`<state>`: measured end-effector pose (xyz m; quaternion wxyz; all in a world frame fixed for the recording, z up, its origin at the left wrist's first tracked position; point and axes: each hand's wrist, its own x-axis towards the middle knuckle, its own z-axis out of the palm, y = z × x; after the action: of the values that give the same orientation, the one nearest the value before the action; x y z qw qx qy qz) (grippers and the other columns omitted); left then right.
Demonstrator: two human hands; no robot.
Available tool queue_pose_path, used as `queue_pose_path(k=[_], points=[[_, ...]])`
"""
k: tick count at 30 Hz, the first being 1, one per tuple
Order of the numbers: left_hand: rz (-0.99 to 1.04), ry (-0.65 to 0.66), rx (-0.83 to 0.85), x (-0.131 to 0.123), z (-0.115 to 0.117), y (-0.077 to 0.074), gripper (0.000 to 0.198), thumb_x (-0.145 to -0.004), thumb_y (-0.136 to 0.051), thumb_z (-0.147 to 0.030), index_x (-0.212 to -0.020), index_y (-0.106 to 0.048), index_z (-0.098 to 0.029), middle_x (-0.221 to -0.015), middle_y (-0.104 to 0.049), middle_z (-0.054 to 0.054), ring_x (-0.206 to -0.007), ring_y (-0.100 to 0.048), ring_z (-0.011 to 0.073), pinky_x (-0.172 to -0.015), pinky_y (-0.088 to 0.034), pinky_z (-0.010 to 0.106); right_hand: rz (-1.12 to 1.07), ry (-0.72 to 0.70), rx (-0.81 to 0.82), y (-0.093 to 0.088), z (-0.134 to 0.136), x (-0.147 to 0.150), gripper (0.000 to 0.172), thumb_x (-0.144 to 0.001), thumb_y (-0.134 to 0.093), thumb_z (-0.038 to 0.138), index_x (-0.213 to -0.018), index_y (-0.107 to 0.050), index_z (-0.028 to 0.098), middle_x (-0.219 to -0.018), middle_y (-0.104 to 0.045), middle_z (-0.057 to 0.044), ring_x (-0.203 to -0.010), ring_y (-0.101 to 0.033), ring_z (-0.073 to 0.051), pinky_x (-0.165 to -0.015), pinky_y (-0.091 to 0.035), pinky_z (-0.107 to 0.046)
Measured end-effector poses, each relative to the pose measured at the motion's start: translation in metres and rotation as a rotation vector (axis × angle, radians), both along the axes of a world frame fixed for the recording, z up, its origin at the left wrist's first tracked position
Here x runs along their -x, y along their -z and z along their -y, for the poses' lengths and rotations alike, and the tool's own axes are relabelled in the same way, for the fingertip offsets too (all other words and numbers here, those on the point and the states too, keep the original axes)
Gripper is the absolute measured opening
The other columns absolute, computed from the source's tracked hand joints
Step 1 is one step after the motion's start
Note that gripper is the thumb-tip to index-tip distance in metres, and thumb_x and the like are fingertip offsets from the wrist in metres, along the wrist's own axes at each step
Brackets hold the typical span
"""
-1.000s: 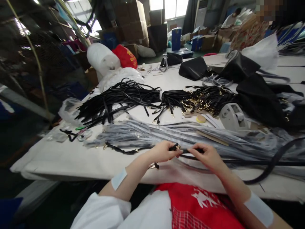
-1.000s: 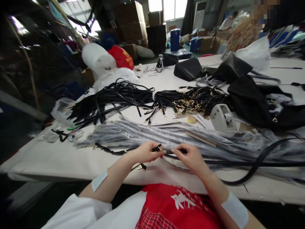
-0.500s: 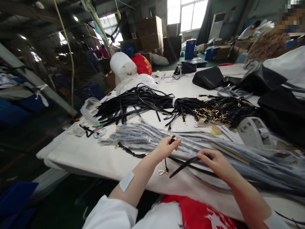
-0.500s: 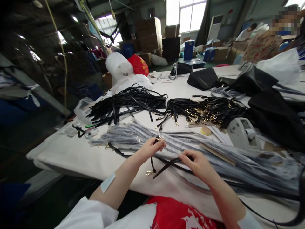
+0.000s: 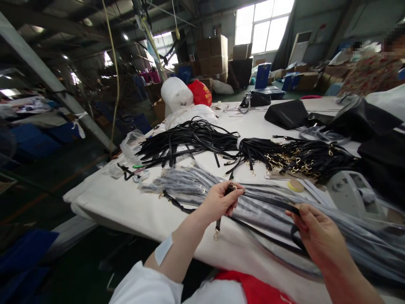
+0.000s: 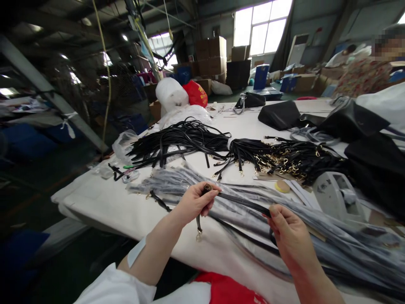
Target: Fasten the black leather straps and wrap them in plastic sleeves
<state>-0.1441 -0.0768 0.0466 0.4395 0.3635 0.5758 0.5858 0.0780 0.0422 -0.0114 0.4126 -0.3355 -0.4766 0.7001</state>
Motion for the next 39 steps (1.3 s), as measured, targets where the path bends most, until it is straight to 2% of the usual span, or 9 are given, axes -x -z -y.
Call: queue_pose_path(k=[4, 9, 12, 15, 19, 29, 32, 35, 39], points=[[-0.024, -0.09, -0.093, -0.002, 0.004, -0.011, 0.046, -0.08, -0.068, -0.05, -0.109, -0.064, -0.014, -0.061, -0.05, -0.006, -0.041, -0.039, 0.0036, -0.039, -0.028, 0.018, -0.066, 0.036, 0.043, -0.007, 0.001, 0.004, 0.035, -0.072, -0.081, 0.046, -0.061, -0.06, 0.021, -0.052, -0.036, 0.008, -0.049, -0.032, -0.008, -0.076, -0.054, -0.022], [-0.027, -0.201, -0.091, -0.008, 0.001, -0.011, 0.05, -0.083, -0.064, -0.051, -0.119, -0.06, -0.016, -0.057, -0.038, -0.008, -0.044, -0.034, 0.005, -0.042, -0.026, 0.019, -0.096, 0.04, 0.043, -0.01, 0.003, 0.006, 0.041, -0.073, -0.08, 0.049, -0.056, -0.054, 0.021, -0.05, -0.037, 0.008, -0.048, -0.035, -0.008, -0.087, -0.053, -0.023], [0.085, -0.18, -0.136, -0.015, 0.0, -0.01, 0.059, -0.08, -0.062, -0.06, -0.119, -0.06, -0.016, -0.065, -0.044, -0.005, -0.051, -0.04, 0.0069, -0.045, -0.032, 0.02, -0.075, -0.011, 0.05, -0.007, 0.005, 0.007, 0.039, -0.074, -0.08, 0.047, -0.058, -0.055, 0.022, -0.05, -0.038, 0.008, -0.048, -0.035, -0.007, -0.082, -0.054, -0.023], [0.169, -0.159, -0.181, -0.021, -0.002, -0.01, 0.061, -0.081, -0.056, -0.066, -0.11, -0.067, -0.013, -0.069, -0.045, -0.002, -0.057, -0.042, 0.008, -0.048, -0.034, 0.02, -0.039, -0.018, 0.013, -0.002, 0.006, 0.008, 0.034, -0.074, -0.079, 0.047, -0.062, -0.059, 0.022, -0.052, -0.04, 0.007, -0.048, -0.038, -0.008, -0.063, -0.052, -0.021], [0.194, -0.185, -0.187, -0.023, -0.007, -0.012, 0.056, -0.084, -0.055, -0.064, -0.1, -0.071, -0.013, -0.066, -0.045, -0.001, -0.056, -0.04, 0.0072, -0.049, -0.031, 0.019, 0.062, -0.006, -0.045, 0.004, 0.006, 0.006, 0.031, -0.076, -0.076, 0.049, -0.07, -0.063, 0.022, -0.054, -0.046, 0.004, -0.047, -0.04, -0.01, -0.038, -0.033, -0.02], [0.335, -0.183, -0.164, -0.02, -0.01, -0.011, 0.056, -0.08, -0.061, -0.064, -0.094, -0.069, -0.011, -0.069, -0.053, 0.001, -0.055, -0.042, 0.006, -0.047, -0.028, 0.018, -0.058, 0.039, -0.001, -0.001, 0.008, 0.004, 0.029, -0.073, -0.08, 0.045, -0.069, -0.063, 0.022, -0.057, -0.045, 0.005, -0.05, -0.043, -0.009, -0.047, -0.043, -0.019], [0.331, -0.168, -0.162, -0.02, -0.011, -0.009, 0.056, -0.079, -0.062, -0.064, -0.094, -0.07, -0.011, -0.068, -0.051, 0.0, -0.055, -0.041, 0.0055, -0.048, -0.027, 0.018, -0.011, 0.044, -0.019, -0.001, 0.008, 0.004, 0.032, -0.073, -0.079, 0.048, -0.068, -0.063, 0.021, -0.056, -0.043, 0.005, -0.05, -0.038, -0.009, -0.043, -0.037, -0.018], [0.296, -0.169, -0.16, -0.021, -0.011, -0.009, 0.054, -0.079, -0.063, -0.062, -0.093, -0.071, -0.011, -0.068, -0.049, -0.001, -0.056, -0.041, 0.0065, -0.05, -0.029, 0.019, 0.135, 0.066, -0.116, -0.004, 0.009, 0.005, 0.035, -0.074, -0.076, 0.052, -0.068, -0.062, 0.02, -0.055, -0.04, 0.005, -0.05, -0.033, -0.009, -0.041, -0.029, -0.019], [0.173, -0.201, -0.168, -0.02, -0.011, -0.013, 0.048, -0.078, -0.065, -0.057, -0.094, -0.071, -0.012, -0.067, -0.048, -0.001, -0.061, -0.042, 0.0085, -0.056, -0.034, 0.021, 0.308, 0.085, -0.309, -0.013, 0.013, 0.006, 0.036, -0.074, -0.072, 0.054, -0.068, -0.066, 0.019, -0.06, -0.052, 0.001, -0.058, -0.043, -0.013, -0.051, -0.038, -0.022]])
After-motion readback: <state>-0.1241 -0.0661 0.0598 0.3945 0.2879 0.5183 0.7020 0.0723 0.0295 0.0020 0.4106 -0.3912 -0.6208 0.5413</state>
